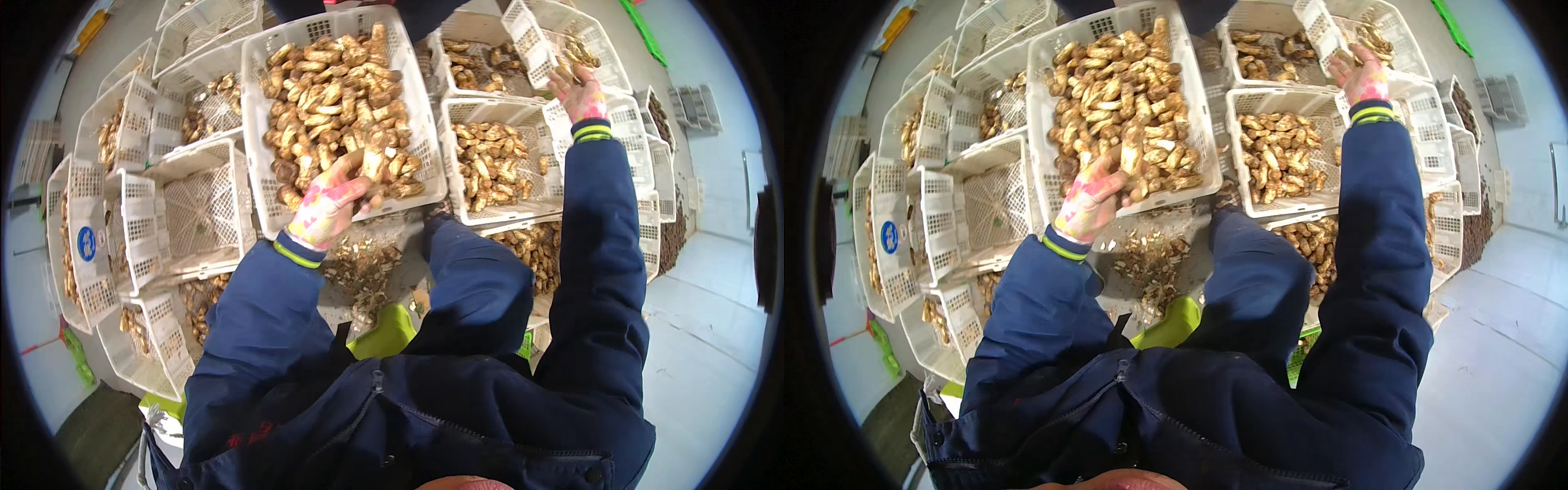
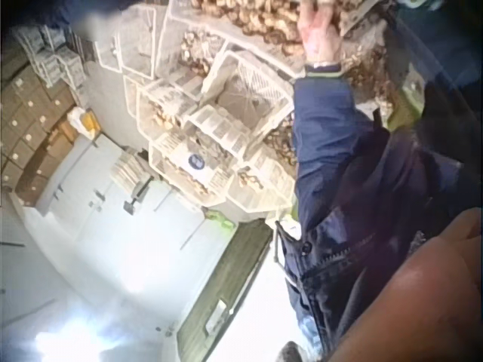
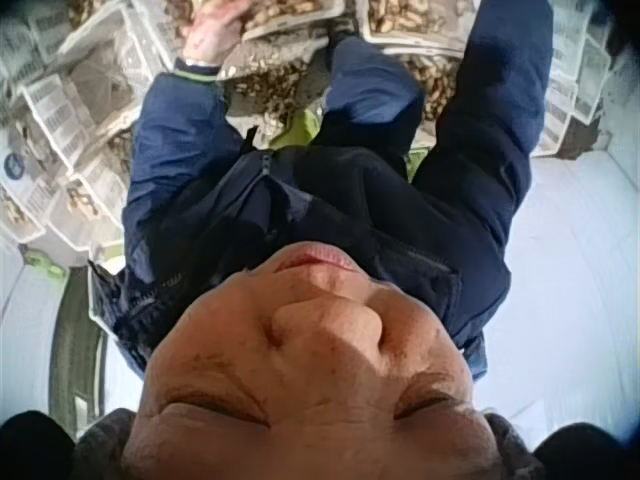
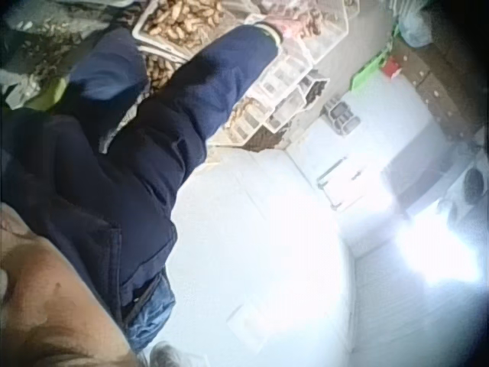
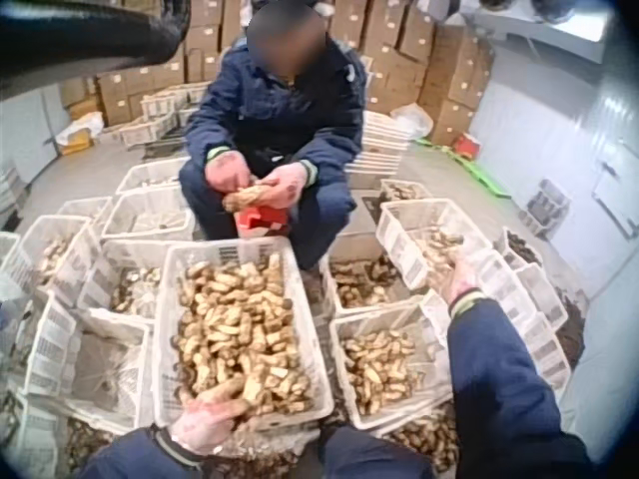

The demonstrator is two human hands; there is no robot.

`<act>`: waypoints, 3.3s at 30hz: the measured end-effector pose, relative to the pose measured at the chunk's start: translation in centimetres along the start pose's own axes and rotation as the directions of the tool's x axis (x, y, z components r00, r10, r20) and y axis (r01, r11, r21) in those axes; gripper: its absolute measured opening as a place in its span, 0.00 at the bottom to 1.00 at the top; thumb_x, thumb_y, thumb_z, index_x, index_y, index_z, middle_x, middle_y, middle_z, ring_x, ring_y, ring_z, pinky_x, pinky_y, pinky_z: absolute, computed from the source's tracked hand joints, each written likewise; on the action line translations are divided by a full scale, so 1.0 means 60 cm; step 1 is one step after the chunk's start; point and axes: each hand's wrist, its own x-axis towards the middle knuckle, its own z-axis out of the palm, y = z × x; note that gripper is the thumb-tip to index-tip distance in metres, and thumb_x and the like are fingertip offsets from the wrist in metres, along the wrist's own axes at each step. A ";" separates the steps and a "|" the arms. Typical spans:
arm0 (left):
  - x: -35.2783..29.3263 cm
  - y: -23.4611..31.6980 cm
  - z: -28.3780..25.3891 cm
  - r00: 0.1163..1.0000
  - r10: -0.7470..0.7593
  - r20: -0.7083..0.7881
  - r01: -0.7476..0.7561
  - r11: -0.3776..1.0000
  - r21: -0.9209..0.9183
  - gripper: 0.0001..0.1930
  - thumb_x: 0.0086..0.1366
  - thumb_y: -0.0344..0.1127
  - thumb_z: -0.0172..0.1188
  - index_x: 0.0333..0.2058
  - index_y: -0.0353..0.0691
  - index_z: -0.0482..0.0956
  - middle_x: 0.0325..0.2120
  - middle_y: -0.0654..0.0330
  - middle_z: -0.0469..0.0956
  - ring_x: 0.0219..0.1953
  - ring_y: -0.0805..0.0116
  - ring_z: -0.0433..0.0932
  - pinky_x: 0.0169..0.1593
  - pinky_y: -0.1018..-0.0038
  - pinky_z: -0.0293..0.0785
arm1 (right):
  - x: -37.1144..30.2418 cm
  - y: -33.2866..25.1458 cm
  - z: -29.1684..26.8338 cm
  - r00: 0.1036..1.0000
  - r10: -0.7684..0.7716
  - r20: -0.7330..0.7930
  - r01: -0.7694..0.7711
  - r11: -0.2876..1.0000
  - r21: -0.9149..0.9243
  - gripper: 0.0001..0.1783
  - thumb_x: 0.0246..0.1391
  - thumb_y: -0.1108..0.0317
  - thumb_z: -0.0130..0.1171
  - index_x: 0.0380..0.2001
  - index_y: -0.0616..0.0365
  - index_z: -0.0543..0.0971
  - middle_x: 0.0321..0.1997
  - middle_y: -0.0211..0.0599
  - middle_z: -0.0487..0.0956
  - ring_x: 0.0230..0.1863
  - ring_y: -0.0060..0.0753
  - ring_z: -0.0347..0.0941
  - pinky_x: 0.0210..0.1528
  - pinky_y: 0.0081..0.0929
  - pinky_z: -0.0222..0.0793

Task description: The person sorts matsutake mushrooms from a white plastic crate, picking them up one by one, removing dirt or debris, and placing them into another crate. The person wears pink gloves and a blue jacket while working in a room filled with crates of mushrooms.

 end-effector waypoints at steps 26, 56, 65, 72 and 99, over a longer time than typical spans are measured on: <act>-0.062 0.029 -0.055 0.971 0.031 -0.236 -0.044 0.998 -0.047 0.17 0.60 0.32 0.56 0.48 0.35 0.71 0.32 0.60 0.78 0.33 0.69 0.76 0.36 0.75 0.71 | -0.446 0.211 0.319 0.700 -0.018 0.714 0.257 0.939 -0.228 0.20 0.54 0.73 0.54 0.51 0.63 0.71 0.45 0.29 0.73 0.38 0.13 0.65 0.41 0.12 0.62; -0.054 0.022 -0.047 0.994 -0.103 -0.047 0.107 0.988 0.114 0.23 0.67 0.48 0.48 0.52 0.37 0.69 0.36 0.55 0.77 0.33 0.71 0.75 0.36 0.77 0.72 | -0.403 0.224 0.296 0.770 -0.073 0.634 0.186 0.976 -0.114 0.22 0.48 0.74 0.55 0.50 0.64 0.72 0.48 0.33 0.73 0.46 0.21 0.67 0.51 0.17 0.60; -0.053 0.032 -0.045 0.975 0.062 -0.212 -0.085 0.991 -0.100 0.18 0.63 0.37 0.57 0.50 0.38 0.69 0.37 0.59 0.77 0.35 0.70 0.76 0.36 0.76 0.70 | -0.443 0.210 0.310 0.685 -0.218 0.696 0.453 0.874 -0.172 0.22 0.50 0.76 0.53 0.51 0.63 0.71 0.51 0.34 0.72 0.51 0.23 0.65 0.55 0.19 0.58; -0.048 0.027 -0.050 0.985 0.096 -0.142 -0.110 0.990 -0.091 0.15 0.62 0.36 0.57 0.46 0.37 0.71 0.37 0.61 0.77 0.33 0.74 0.75 0.35 0.77 0.70 | -0.441 0.244 0.315 0.735 -0.030 0.677 0.099 0.993 -0.064 0.22 0.51 0.74 0.56 0.51 0.66 0.69 0.44 0.34 0.75 0.42 0.21 0.71 0.45 0.19 0.67; -0.060 0.026 -0.043 0.981 0.119 -0.156 -0.064 0.947 0.316 0.12 0.61 0.35 0.50 0.42 0.37 0.72 0.25 0.65 0.75 0.20 0.81 0.70 0.24 0.85 0.63 | -0.414 0.264 0.301 0.812 0.084 0.577 -0.189 0.974 0.125 0.20 0.55 0.73 0.52 0.51 0.67 0.68 0.48 0.43 0.74 0.50 0.36 0.71 0.56 0.33 0.63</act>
